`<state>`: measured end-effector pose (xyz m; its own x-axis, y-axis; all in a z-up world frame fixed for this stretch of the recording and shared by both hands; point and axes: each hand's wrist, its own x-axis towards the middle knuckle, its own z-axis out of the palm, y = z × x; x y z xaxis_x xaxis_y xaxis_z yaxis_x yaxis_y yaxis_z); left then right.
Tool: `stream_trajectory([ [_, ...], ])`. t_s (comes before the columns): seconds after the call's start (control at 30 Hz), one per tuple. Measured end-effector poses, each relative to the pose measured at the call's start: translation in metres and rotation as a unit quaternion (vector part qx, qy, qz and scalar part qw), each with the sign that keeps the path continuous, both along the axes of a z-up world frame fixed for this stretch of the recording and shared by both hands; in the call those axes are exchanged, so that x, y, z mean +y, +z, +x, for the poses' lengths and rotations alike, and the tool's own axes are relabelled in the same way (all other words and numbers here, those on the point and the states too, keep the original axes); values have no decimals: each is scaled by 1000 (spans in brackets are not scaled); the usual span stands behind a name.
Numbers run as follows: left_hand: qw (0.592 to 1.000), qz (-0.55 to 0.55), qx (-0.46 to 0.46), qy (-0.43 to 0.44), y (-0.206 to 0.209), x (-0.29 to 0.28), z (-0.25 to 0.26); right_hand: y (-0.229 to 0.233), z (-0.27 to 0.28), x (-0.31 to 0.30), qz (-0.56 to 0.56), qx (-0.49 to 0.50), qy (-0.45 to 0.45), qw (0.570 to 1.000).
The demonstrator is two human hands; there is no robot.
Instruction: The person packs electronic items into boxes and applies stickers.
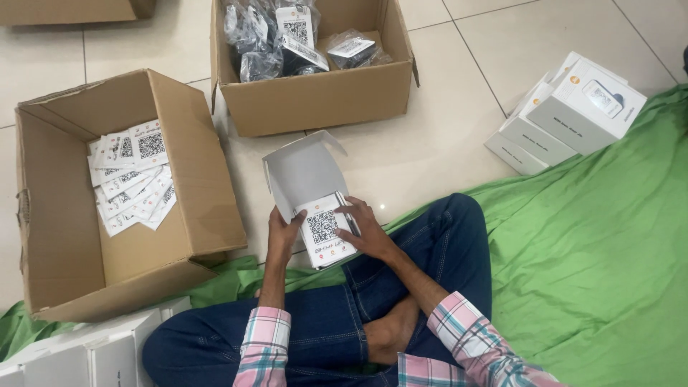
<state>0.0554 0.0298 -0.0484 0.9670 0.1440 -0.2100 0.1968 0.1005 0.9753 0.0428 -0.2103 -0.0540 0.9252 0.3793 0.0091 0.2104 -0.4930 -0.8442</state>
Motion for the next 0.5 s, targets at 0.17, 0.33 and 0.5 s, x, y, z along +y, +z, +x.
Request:
stream_trajectory([
  [0.17,999,38,-14,-15,8,1,5,-11,22,-9,136,-88,-42,986],
  [0.33,996,60,-49,-48,20,1,2,50,41,-21,209,21,28,977],
  [0.5,973,202,-20,-108,34,11,1,65,56,-24,227,104,108,962],
])
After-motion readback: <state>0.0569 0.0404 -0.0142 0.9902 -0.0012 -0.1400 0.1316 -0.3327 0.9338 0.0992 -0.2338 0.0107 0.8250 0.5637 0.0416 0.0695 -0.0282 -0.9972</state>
